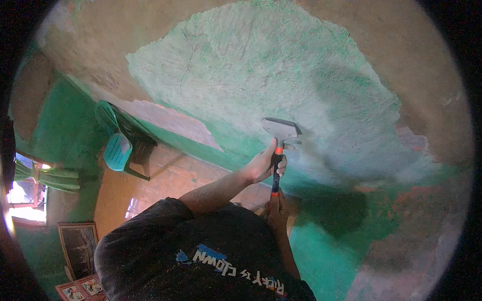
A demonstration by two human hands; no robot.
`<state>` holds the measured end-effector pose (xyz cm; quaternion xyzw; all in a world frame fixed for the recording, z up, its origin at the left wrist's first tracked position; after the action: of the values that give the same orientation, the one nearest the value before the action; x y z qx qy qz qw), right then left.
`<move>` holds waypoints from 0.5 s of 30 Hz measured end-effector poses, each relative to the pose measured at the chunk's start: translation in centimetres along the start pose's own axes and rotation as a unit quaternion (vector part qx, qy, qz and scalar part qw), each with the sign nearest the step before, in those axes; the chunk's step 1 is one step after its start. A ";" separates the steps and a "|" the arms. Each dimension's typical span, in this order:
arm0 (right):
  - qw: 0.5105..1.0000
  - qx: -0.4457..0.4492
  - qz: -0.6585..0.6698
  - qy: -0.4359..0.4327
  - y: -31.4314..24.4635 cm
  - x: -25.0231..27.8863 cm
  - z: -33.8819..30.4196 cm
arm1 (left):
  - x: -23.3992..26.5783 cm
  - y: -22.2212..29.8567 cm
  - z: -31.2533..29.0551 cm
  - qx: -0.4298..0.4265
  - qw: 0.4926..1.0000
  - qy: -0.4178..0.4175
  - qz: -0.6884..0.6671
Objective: The person is using a long-handled scraper to remove old paint or plaster from a room's wall.
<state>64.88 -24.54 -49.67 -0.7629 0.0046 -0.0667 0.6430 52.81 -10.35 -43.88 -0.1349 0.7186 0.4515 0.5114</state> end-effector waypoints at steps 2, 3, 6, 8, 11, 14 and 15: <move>1.000 -0.011 0.000 -0.007 -2.1 -0.4 -0.3 | -0.5 0.8 -0.1 -0.003 1.000 -0.003 -0.007; 1.000 -0.021 0.000 -0.012 -2.8 -0.6 -0.5 | -0.7 1.0 -0.3 -0.006 1.000 -0.007 -0.013; 1.000 -0.016 0.007 0.004 -1.7 -0.5 -0.7 | 1.3 -0.8 0.6 0.023 0.999 -0.010 -0.039; 1.000 0.005 -0.018 0.015 0.1 -0.2 -0.4 | 1.1 -0.9 0.2 0.024 0.999 0.006 -0.026; 1.000 -0.007 -0.014 -0.001 -0.5 -0.1 -0.4 | 0.7 -0.3 -0.1 0.015 1.000 0.010 -0.023; 0.999 -0.029 0.017 -0.004 -0.2 -0.4 -0.5 | 0.7 -0.3 0.0 0.015 0.999 -0.003 -0.030; 1.000 -0.020 0.016 0.014 0.1 -0.4 -0.6 | 0.7 -0.4 0.0 0.021 0.999 0.000 -0.030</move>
<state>64.47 -25.11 -49.70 -0.7744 0.0268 -0.0672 0.6285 52.82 -10.40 -44.67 -0.1457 0.7236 0.4212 0.5270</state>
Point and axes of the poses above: each hand's wrist, its own z-axis towards the middle knuckle, its own x-axis out of the back of the hand, y = z × x, the point moved 2 cm from there along z, towards the middle knuckle, and after that the axes turned 5 degrees about -z, right-handed, at the moved point
